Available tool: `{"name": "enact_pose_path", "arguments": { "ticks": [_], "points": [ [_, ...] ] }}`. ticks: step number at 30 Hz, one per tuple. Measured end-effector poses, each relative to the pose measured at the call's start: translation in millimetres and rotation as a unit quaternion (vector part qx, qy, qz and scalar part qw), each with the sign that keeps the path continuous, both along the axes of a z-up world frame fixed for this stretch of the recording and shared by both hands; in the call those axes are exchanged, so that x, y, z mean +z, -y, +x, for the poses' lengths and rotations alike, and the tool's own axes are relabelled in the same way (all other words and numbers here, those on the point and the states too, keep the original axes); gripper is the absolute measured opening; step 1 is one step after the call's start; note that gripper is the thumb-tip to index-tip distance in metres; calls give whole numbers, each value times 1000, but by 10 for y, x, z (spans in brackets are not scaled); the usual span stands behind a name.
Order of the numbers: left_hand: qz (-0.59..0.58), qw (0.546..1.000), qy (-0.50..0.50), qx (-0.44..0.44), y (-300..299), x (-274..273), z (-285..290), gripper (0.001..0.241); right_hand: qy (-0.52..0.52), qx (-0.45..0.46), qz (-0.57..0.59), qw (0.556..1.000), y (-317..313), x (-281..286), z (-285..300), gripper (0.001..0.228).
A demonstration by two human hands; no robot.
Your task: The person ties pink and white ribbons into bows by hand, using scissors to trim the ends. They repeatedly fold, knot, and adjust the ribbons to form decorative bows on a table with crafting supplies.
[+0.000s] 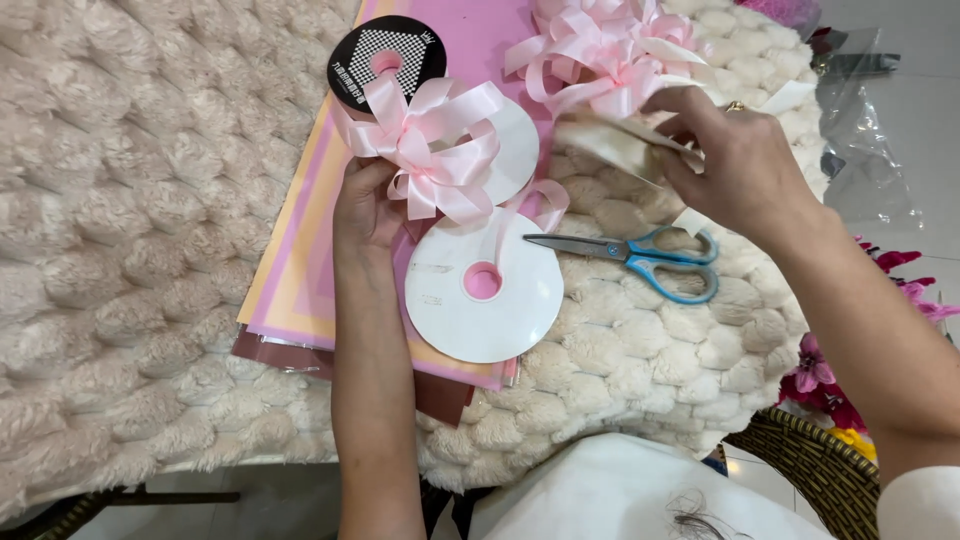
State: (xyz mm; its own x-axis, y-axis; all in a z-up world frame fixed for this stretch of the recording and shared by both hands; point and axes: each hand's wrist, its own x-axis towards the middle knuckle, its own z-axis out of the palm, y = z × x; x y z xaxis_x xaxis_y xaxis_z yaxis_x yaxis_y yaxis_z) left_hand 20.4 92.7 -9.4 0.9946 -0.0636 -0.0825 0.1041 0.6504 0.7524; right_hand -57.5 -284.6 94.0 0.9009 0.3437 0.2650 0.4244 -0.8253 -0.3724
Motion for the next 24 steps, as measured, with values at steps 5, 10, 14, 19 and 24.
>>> {"name": "enact_pose_path", "arguments": {
  "ticks": [5, 10, 14, 19, 24],
  "points": [
    [11, 1000, -5, -13, 61, -1, -14, 17, 141, 66, -156, 975, 109, -165, -59, 28],
    [-8, 998, 16, -59, 196, 118, -71, 18, -50, -11, -198, 979, -1, 31, -14, 54],
    [-21, 989, 62, -131, 383, 349, -201, 44, 210, 44, -207, 954, 217, -298, 251, 8],
    [-3, 940, 245, -238, 682, 1005, -483, 40, 100, 141, 10, 985, -114, 458, 23, 17],
    [-44, 907, 313, -280, 1027, 1133, -393, 53, -3, 184, 272, 944, -445, 847, 26, 29]
  ]
}}
